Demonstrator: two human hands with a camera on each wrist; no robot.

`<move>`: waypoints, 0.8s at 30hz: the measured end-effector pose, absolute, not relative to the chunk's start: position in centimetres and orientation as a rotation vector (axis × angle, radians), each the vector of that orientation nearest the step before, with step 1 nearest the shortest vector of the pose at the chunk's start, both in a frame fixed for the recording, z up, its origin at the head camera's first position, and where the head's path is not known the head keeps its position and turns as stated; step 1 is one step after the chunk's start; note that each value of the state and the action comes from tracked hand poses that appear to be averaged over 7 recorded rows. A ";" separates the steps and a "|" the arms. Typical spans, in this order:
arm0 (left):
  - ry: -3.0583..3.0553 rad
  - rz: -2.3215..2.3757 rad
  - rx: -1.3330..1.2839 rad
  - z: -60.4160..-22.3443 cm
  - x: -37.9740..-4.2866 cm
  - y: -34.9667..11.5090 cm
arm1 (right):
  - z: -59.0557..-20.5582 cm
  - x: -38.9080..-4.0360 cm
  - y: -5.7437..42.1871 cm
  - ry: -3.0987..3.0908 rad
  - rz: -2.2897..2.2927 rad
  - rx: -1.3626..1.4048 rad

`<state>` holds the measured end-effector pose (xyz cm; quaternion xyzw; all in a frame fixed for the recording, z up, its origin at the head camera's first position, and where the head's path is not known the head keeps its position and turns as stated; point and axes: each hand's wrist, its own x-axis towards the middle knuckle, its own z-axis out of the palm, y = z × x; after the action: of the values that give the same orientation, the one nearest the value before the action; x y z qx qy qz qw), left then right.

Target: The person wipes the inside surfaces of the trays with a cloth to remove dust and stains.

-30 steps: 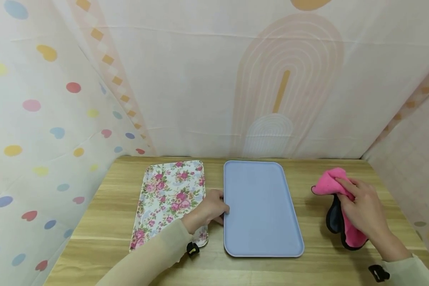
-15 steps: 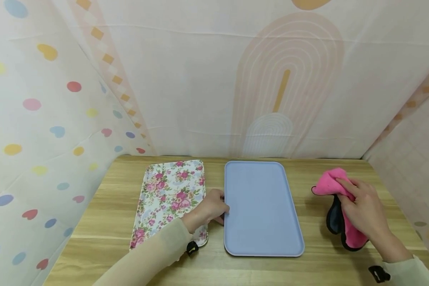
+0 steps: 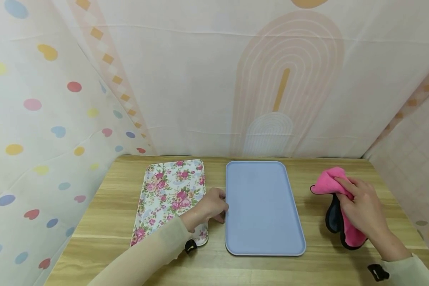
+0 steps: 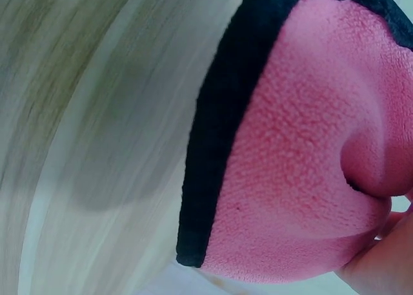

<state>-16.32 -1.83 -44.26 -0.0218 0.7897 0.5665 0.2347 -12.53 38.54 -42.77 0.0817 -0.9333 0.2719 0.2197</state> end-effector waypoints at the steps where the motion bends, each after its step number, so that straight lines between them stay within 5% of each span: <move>1: 2.168 1.551 -0.062 -44.2 -16.3 -1.9 | -42.8 -12.5 38.6 -2.583 0.751 0.225; 24: 2.526 1.206 0.150 -40.0 -14.1 -9.6 | -43.4 -12.5 39.0 -2.574 0.762 0.243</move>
<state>-14.11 -9.55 -40.04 0.0528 0.8882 0.4242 0.1685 -12.48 38.98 -43.42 0.0880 -0.9313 0.2756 0.2211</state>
